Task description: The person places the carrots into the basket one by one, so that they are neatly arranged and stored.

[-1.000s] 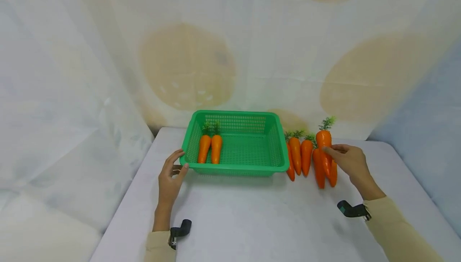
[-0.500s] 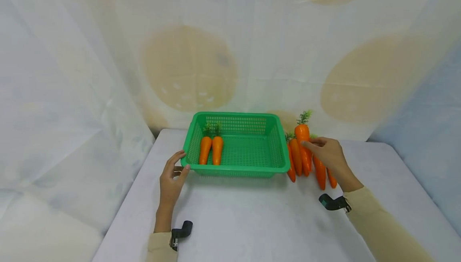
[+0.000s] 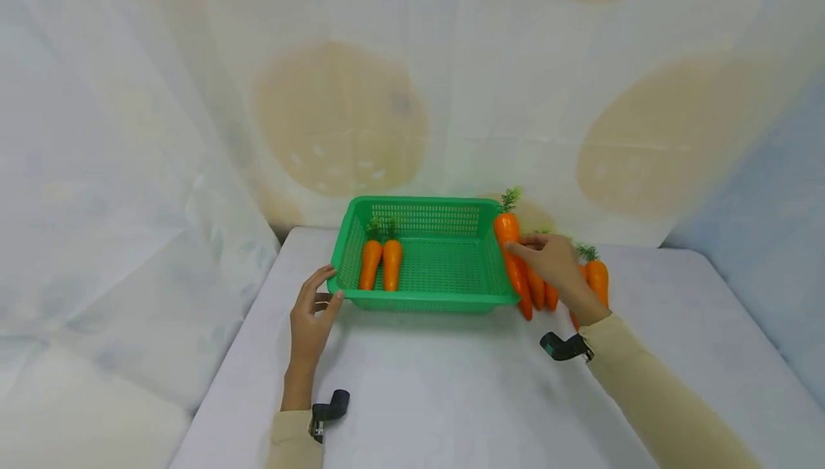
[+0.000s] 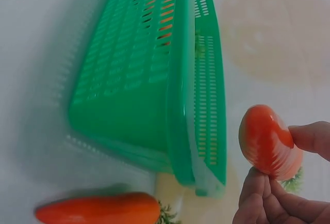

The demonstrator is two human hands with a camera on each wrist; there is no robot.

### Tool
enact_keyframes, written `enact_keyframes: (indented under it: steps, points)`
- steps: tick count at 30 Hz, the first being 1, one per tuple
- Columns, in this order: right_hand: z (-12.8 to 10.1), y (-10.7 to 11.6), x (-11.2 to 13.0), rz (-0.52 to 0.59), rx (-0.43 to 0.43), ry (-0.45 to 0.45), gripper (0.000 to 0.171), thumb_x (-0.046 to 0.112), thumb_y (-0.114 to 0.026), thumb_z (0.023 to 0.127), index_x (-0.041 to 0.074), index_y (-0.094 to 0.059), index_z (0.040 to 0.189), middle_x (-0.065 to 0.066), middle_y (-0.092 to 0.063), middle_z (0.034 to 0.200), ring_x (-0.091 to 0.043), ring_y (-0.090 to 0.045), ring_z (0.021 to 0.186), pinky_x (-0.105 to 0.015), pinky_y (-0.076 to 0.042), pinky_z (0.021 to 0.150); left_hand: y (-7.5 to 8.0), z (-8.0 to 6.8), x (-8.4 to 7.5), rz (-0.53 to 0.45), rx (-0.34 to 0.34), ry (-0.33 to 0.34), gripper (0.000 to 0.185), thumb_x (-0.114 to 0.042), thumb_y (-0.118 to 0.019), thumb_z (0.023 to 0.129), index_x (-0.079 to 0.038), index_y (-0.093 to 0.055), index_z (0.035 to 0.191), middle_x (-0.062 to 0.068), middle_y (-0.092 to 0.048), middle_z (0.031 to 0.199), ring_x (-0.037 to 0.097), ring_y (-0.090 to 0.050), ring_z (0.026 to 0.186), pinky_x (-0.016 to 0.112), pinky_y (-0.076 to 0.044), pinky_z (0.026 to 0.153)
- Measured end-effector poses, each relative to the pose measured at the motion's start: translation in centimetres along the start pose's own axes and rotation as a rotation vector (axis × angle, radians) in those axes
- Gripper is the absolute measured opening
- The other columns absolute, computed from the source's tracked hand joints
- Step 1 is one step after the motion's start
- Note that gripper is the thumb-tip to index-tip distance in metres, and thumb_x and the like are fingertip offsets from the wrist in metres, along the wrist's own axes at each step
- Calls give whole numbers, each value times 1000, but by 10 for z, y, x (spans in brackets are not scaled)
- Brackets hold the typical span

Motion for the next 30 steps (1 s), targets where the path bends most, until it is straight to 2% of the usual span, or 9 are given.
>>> enact_keyframes:
  steps: [2,5,10,13,18,22,28,30]
  points:
    - [2,-4,3,8,4,20,63,50,-68,92,-2,-63,129,-23,-63,127,-37,-56,118,-51,-45,99,0,0,0,6,-1,4,41,-7,-67,96,1,-58,135,16,-52,144,18,-61,87,27,-51,75]
    - [4,-11,8,25,17,24,60,48,-68,92,-1,-64,128,-21,-65,125,-36,-58,115,-50,-48,96,1,0,-8,3,2,14,42,-8,-68,96,1,-58,136,15,-52,144,21,-62,87,30,-52,76]
    - [10,-22,18,40,28,-4,60,50,-70,90,3,-65,127,-17,-65,124,-34,-58,112,-47,-49,93,-1,-1,12,5,-5,15,43,-11,-68,97,-6,-58,138,8,-51,147,21,-62,88,28,-51,76]
    - [14,-28,23,59,44,-21,60,50,-71,90,3,-65,128,-16,-63,127,-34,-56,116,-48,-48,96,-2,-2,24,3,-5,28,44,-14,-68,97,-12,-58,139,1,-51,147,19,-62,89,26,-51,77]
    - [20,-39,28,79,62,-51,62,49,-72,89,4,-63,130,-16,-60,134,-34,-53,123,-49,-46,101,-3,-1,29,-6,-3,31,44,-17,-69,97,-15,-59,139,-2,-50,147,19,-62,89,28,-52,77]
    - [24,-48,30,81,55,-62,60,47,-73,89,2,-64,129,-16,-60,132,-34,-55,120,-48,-47,100,-4,0,23,1,-6,36,43,-14,-68,97,-12,-59,139,1,-51,147,20,-62,89,30,-52,77]
    - [28,-63,32,84,66,-62,59,46,-72,90,2,-64,128,-17,-62,129,-34,-55,119,-48,-47,98,-1,1,-5,-5,-8,8,42,-6,-67,96,0,-57,136,16,-52,145,25,-62,86,27,-52,75]
    - [29,-68,34,95,80,-64,58,45,-71,91,2,-64,129,-16,-62,129,-34,-55,119,-49,-47,98,-1,0,-7,-4,-11,2,41,-6,-67,96,1,-57,136,17,-52,144,25,-62,86,27,-52,75]
Point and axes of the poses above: each hand's wrist, its own z-axis towards the middle knuckle, its own y-axis out of the back of the hand, x = y × z, the point moved 1 cm from there along z, towards the middle knuckle
